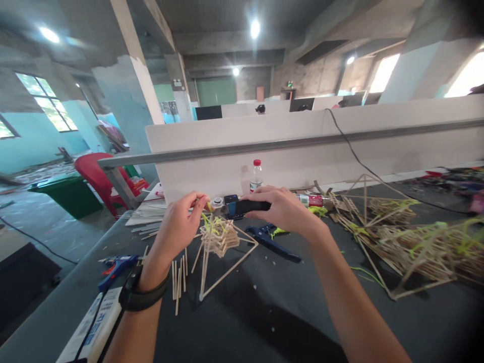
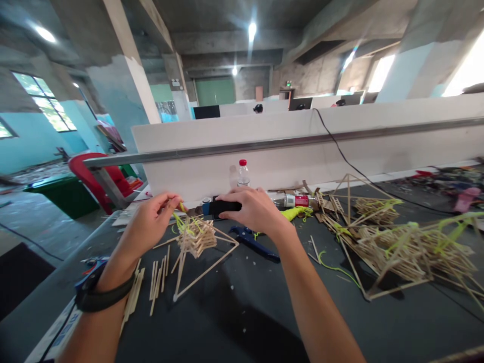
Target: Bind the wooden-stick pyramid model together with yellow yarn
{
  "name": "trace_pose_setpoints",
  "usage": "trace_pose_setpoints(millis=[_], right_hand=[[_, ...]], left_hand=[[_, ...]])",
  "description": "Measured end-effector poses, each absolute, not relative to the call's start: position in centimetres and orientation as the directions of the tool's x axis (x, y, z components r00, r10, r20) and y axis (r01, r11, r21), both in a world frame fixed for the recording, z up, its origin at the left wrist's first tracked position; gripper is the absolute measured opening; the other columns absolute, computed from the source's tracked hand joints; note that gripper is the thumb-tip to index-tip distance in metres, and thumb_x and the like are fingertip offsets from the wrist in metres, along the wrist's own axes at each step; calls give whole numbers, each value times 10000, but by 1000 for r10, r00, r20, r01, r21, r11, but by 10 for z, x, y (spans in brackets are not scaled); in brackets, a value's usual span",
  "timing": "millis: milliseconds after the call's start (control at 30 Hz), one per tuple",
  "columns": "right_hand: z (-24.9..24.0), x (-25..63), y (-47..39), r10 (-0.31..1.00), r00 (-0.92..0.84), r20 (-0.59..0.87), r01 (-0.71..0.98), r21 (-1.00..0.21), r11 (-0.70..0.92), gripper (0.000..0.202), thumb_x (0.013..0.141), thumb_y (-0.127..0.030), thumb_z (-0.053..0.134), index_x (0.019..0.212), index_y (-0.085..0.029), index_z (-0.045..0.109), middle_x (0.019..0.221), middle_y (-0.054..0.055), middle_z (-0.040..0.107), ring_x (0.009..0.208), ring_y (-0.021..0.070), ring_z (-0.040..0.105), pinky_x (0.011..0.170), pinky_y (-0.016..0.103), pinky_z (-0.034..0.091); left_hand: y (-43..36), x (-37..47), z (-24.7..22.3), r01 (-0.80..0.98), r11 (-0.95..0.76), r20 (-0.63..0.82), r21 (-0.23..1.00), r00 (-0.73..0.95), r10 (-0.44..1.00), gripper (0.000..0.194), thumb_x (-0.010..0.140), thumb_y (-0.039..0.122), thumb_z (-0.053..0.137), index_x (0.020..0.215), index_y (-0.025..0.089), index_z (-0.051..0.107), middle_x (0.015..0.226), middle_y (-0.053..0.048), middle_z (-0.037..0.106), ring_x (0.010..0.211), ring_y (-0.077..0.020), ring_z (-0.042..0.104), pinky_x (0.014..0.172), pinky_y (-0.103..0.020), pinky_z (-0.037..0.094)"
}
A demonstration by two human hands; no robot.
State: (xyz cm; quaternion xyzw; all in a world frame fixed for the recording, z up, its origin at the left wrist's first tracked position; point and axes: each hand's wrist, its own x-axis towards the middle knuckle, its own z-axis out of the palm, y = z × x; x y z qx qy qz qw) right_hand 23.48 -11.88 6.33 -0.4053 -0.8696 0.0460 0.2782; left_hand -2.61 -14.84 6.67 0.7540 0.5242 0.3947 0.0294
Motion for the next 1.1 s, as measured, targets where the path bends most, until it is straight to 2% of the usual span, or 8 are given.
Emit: trace_pose_setpoints(millis=[133,300,533,767,933,1100], right_hand=[[61,231,-117,730,-529,433,674,-308,672,385,908,-484,601,1275,-378,650,1204,33,683,996,277,624,799,407,463],[57,233,-113,729,-513,454,658,-338,673,395,898,-494,614,1270,-367,654,1199,31,687,962,280,634,797,395,472],[56,239,-110,749,-495,441,674,-348,651,405,890,-512,610,1264,-368,664,1259,31,673,955,285,657,809,413,486],[56,236,-111,760,-485,433,692,-341,636,416,883,-531,596,1266,-383,665,1264,29,677,1010,302,657,858,449,486],[58,236,-114,771,-495,401,678,-376,631,419,860,-524,632,1252,-384,676,1289,33,669,1021,301,661,867,447,491],[61,237,-116,777,-524,349,639,-442,629,427,850,-519,649,1258,-395,668,1237,9,700,1028,298,659,866,440,500]], left_hand=[[-148,-22,65,782,-444,559,438,150,816,344,993,420,427,881,195,661,778,-16,727,544,-137,524,584,-262,389],[-149,-19,65,755,-435,538,491,131,833,343,996,435,424,922,196,659,843,-19,745,497,-114,473,544,-252,375],[-150,-17,68,772,-447,593,452,114,797,341,988,443,445,949,203,684,887,-24,731,674,-154,585,616,-249,407],[-150,-15,66,803,-432,606,410,114,787,334,994,440,431,946,218,677,879,-21,739,674,-161,616,678,-274,429],[-148,-20,65,790,-425,609,443,84,789,327,991,432,438,935,211,673,880,-31,746,780,-182,653,708,-277,448],[-146,-22,65,767,-423,586,483,76,807,326,985,441,450,941,208,673,867,-32,744,769,-181,650,707,-271,449]])
